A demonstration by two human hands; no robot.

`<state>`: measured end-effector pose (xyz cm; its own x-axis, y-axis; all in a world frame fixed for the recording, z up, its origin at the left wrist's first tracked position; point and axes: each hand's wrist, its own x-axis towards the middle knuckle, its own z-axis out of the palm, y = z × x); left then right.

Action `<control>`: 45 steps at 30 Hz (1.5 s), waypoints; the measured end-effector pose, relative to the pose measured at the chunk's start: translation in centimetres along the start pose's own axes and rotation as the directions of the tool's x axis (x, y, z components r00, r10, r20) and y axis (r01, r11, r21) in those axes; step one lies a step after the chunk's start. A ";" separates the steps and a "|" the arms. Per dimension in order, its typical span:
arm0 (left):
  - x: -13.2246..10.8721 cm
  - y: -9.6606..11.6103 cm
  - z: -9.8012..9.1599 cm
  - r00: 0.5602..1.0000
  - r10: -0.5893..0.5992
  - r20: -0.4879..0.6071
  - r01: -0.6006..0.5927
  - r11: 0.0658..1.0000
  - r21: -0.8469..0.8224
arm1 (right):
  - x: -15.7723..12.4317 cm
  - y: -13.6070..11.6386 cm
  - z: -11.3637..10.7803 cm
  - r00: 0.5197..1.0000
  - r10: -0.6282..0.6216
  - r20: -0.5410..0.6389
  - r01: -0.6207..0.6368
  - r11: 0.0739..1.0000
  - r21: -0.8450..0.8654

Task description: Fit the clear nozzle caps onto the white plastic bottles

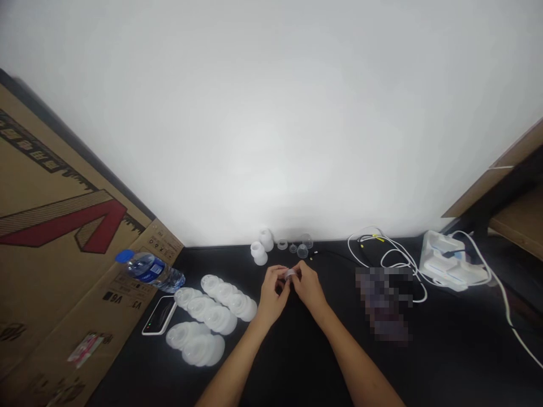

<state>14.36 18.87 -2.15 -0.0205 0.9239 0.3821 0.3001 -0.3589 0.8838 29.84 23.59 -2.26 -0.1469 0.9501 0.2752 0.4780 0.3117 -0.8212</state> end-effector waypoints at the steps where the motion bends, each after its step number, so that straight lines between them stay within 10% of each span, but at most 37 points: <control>1: 0.0 -0.1 0.0 1.000 0.003 -0.001 -0.003 1.000 0.004 | -0.1 0.0 0.1 1.000 0.002 -0.007 -0.002 1.000 -0.015; 21: -0.4 0.7 0.4 0.989 0.104 -0.107 -0.078 0.972 0.223 | -0.3 -0.9 -0.3 0.989 -0.101 0.110 0.102 0.995 -0.006; 27: 0.9 -0.2 0.8 0.868 0.026 -0.497 0.097 0.971 0.220 | 0.1 0.6 0.2 0.990 -0.050 0.131 0.044 0.998 0.046; 35: 5.6 -3.4 0.2 0.781 -0.220 -0.585 0.364 0.921 0.139 | 0.6 1.0 -0.1 0.998 -0.025 0.062 0.017 0.992 0.124; 45: 0.6 -1.3 0.3 0.963 -0.106 -0.248 0.174 0.947 0.270 | 0.5 0.9 -0.2 0.999 0.036 0.024 -0.042 0.958 0.282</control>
<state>14.26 19.91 -3.21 -0.2881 0.8949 0.3408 0.5382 -0.1430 0.8306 30.32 24.38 -2.76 -0.1500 0.9608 0.2332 0.2196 0.2624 -0.9396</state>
